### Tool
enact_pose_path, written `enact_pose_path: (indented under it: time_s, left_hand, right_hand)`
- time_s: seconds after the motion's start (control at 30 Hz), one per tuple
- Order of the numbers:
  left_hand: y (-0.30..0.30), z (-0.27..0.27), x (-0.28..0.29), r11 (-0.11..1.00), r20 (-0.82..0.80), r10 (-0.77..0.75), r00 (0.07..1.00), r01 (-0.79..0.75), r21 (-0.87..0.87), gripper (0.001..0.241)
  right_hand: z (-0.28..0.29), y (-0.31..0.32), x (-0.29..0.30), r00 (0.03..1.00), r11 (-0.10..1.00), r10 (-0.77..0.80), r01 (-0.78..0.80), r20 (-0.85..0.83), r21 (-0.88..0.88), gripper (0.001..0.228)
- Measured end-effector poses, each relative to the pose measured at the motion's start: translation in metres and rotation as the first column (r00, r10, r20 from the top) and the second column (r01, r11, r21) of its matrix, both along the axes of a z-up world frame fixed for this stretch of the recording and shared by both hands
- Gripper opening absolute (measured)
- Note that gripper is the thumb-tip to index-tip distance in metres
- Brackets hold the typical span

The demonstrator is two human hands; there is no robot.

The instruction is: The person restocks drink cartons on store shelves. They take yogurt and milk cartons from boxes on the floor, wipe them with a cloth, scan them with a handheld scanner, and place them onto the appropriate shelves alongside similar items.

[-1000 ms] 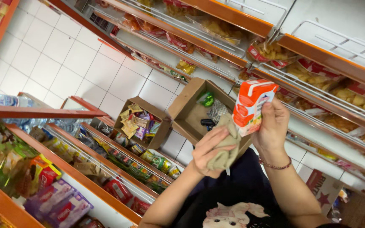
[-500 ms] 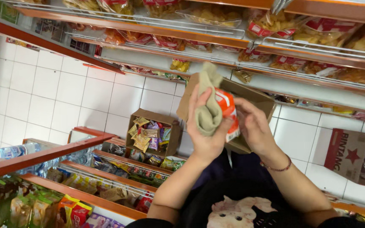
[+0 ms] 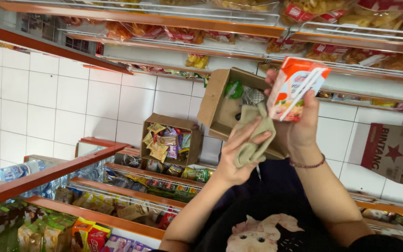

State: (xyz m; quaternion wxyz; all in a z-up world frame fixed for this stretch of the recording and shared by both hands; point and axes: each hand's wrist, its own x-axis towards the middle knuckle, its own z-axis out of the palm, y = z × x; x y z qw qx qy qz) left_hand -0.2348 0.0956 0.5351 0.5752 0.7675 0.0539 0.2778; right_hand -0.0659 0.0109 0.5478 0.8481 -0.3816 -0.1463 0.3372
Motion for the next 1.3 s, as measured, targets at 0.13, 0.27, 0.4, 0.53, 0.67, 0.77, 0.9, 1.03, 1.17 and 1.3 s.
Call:
enact_pose_path:
  time_s: [0.13, 0.27, 0.4, 0.53, 0.67, 0.77, 0.9, 1.03, 1.17, 1.3]
  left_hand:
    - [0.011, -0.085, 0.007, 0.931, -0.21, 0.085, 0.974, -0.153, -0.332, 0.053]
    - [0.05, -0.192, 0.042, 0.881, -0.534, 0.376, 0.757, -0.471, -0.046, 0.045]
    - [0.096, -0.262, 0.071, 0.842, -0.613, 0.309, 0.727, -0.509, -0.179, 0.042]
    - [0.136, -0.284, 0.08, 0.891, -0.753, 0.325, 0.572, -0.453, 0.04, 0.044]
    - [0.158, -0.29, 0.081, 0.865, -0.738, 0.339, 0.583, -0.501, 0.002, 0.046]
    - [0.17, -0.291, 0.081, 0.844, -0.695, 0.417, 0.586, -0.534, 0.055, 0.043]
    - [0.172, -0.278, 0.075, 0.768, -0.664, 0.613, 0.428, -0.522, 0.372, 0.053]
    - [0.15, -0.256, 0.075, 0.657, -0.429, 0.742, 0.515, -0.435, 0.616, 0.035]
    - [0.109, -0.252, 0.076, 0.654, -0.372, 0.673, 0.64, -0.28, 0.703, 0.034]
    - [0.05, -0.278, 0.089, 0.761, -0.473, 0.529, 0.705, -0.147, 0.632, 0.036]
  right_hand:
    - [-0.021, -0.012, 0.023, 0.999, 0.995, -0.03, 0.028, -0.025, -0.093, 0.061]
    - [-0.062, -0.033, 0.026, 0.999, 0.987, -0.02, 0.014, -0.039, -0.158, 0.061]
    - [-0.096, -0.049, 0.02, 0.998, 0.981, 0.011, -0.024, -0.068, -0.195, 0.069]
    - [-0.114, -0.056, 0.013, 0.977, 0.97, 0.005, -0.057, -0.213, -0.238, 0.064]
    - [-0.124, -0.059, 0.009, 0.96, 0.946, -0.039, -0.054, -0.277, -0.321, 0.056]
    - [-0.131, -0.061, 0.008, 0.956, 0.936, -0.039, -0.067, -0.289, -0.347, 0.056]
    - [-0.137, -0.064, 0.006, 0.955, 0.937, -0.017, -0.088, -0.297, -0.338, 0.056]
    - [-0.146, -0.064, 0.007, 0.949, 0.948, 0.011, -0.11, -0.314, -0.3, 0.057]
    - [-0.161, -0.075, 0.01, 0.903, 0.948, -0.066, -0.076, -0.425, -0.309, 0.056]
    - [-0.181, -0.097, 0.024, 0.918, 0.976, 0.045, -0.124, -0.394, -0.179, 0.065]
